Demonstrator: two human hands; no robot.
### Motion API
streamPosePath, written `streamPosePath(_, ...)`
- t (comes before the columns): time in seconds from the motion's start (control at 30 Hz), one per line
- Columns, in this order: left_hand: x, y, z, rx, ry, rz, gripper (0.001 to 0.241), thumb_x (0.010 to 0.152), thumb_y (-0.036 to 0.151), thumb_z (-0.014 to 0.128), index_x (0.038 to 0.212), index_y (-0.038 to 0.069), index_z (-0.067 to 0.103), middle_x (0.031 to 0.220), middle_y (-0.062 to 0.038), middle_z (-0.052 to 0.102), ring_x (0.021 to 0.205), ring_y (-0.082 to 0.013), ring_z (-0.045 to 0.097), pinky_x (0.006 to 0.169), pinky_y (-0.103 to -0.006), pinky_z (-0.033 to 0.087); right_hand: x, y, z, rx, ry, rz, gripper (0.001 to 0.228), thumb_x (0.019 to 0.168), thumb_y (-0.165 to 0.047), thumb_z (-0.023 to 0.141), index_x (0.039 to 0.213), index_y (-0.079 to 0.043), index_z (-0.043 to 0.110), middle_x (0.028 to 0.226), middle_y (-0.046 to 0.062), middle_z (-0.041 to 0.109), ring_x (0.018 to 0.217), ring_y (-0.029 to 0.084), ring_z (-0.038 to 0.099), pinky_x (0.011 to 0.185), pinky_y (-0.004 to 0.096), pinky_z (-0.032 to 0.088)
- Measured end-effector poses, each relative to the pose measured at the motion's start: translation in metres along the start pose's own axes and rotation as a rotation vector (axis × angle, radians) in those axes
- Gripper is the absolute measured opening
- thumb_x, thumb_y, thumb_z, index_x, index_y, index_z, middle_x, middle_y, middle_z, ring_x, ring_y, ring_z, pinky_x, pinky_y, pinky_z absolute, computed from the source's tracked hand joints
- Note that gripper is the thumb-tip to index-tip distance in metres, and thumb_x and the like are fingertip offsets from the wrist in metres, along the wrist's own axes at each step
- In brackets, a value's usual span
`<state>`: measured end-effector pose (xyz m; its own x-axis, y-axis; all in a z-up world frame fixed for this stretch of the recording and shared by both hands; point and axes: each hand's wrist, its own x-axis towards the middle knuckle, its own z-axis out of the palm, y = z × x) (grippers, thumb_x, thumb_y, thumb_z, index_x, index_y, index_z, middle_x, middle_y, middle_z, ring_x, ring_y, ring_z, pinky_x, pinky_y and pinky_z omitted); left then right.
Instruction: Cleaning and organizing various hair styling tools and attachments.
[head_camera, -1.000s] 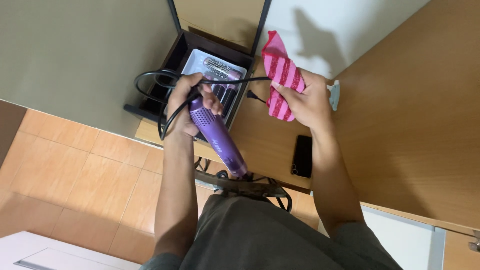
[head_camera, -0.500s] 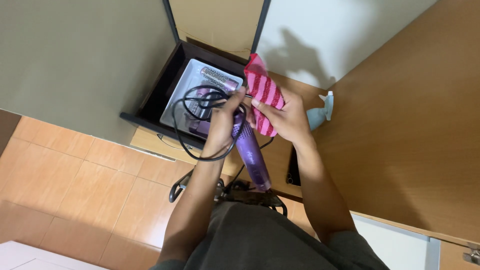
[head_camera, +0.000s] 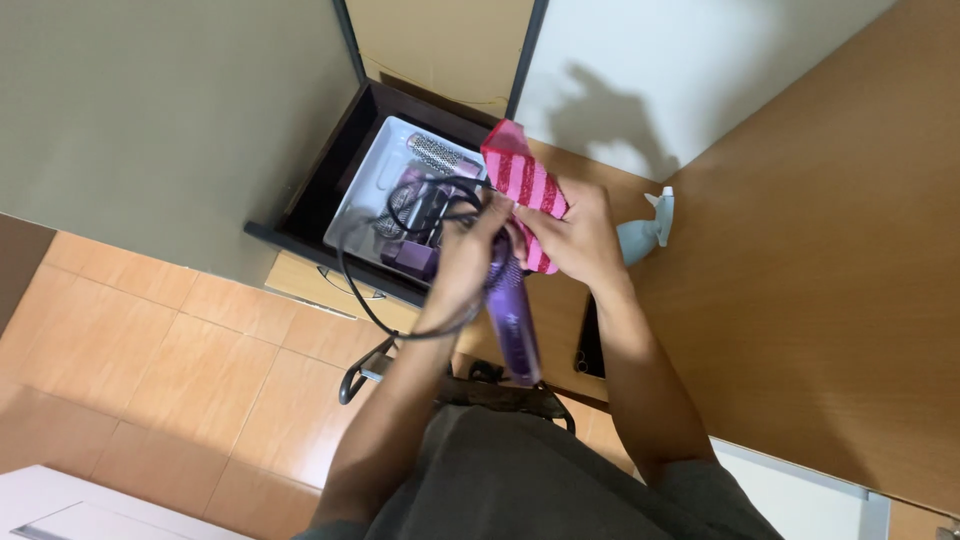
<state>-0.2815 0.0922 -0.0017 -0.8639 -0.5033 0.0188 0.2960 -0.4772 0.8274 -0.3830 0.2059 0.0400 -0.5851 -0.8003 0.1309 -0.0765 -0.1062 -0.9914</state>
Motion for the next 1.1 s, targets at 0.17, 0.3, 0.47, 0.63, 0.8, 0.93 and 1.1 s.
streamPosePath(0.17,0.008,0.011,-0.01,-0.188,0.169,-0.105,0.032,0.1,0.028,0.064,0.101,-0.004,0.065,0.059,-0.011,0.061,0.051,-0.0229,0.062,0.051,-0.0339,0.052,0.002,0.006,-0.022,-0.315,0.127,-0.146,0.013,0.097,-0.003,0.073,0.108,0.003,0.071,0.087,0.006,0.074,0.072,0.009,0.069,0.063,0.028,0.058)
streamPosePath(0.3,0.011,0.042,-0.015,-0.181,0.124,-0.109,0.026,0.098,0.021,0.066,0.099,-0.005,0.069,0.061,-0.007,0.058,0.05,-0.0212,0.061,0.05,-0.0359,0.053,-0.004,-0.014,-0.028,-0.186,0.265,-0.031,0.012,0.097,-0.004,0.072,0.108,0.0,0.073,0.083,0.005,0.073,0.068,0.009,0.07,0.061,0.028,0.061)
streamPosePath(0.47,0.01,0.015,0.008,0.021,0.104,-0.08,0.026,0.102,0.024,0.063,0.093,0.0,0.069,0.063,-0.011,0.062,0.049,-0.0197,0.06,0.048,-0.0333,0.049,0.0,-0.01,-0.016,-0.323,0.185,-0.191,0.015,0.096,-0.004,0.075,0.109,0.002,0.071,0.09,0.004,0.074,0.077,0.01,0.07,0.069,0.026,0.059)
streamPosePath(0.63,0.012,0.012,0.003,-0.179,0.039,-0.011,0.031,0.104,0.023,0.063,0.087,-0.003,0.066,0.07,-0.013,0.066,0.057,-0.0205,0.063,0.056,-0.0339,0.052,0.0,0.009,-0.015,-0.171,0.031,-0.112,0.016,0.097,-0.005,0.072,0.112,0.001,0.071,0.089,0.002,0.073,0.079,0.007,0.068,0.07,0.024,0.057)
streamPosePath(0.8,0.023,0.047,-0.016,-0.222,0.19,-0.1,0.031,0.103,0.031,0.06,0.1,0.003,0.074,0.059,-0.006,0.057,0.052,-0.0201,0.06,0.052,-0.035,0.052,-0.006,0.009,-0.017,-0.298,0.057,-0.151,0.013,0.096,-0.004,0.074,0.107,0.002,0.072,0.086,0.004,0.073,0.076,0.008,0.066,0.068,0.026,0.056)
streamPosePath(0.93,0.028,0.036,-0.028,-0.364,0.123,-0.06,0.033,0.101,0.033,0.059,0.102,0.003,0.073,0.055,-0.007,0.057,0.049,-0.022,0.061,0.052,-0.0367,0.054,-0.002,0.007,-0.017,-0.241,0.068,-0.097,0.009,0.096,-0.005,0.073,0.103,0.002,0.073,0.081,0.003,0.074,0.069,0.009,0.069,0.062,0.027,0.056)
streamPosePath(1.1,0.02,-0.022,-0.019,-0.13,0.066,-0.045,0.022,0.099,0.018,0.063,0.096,-0.004,0.064,0.073,-0.011,0.067,0.06,-0.0235,0.063,0.056,-0.038,0.052,0.004,-0.01,0.004,-0.117,0.004,0.005,0.014,0.096,-0.009,0.071,0.105,0.001,0.073,0.076,0.003,0.072,0.062,0.009,0.069,0.056,0.026,0.056)
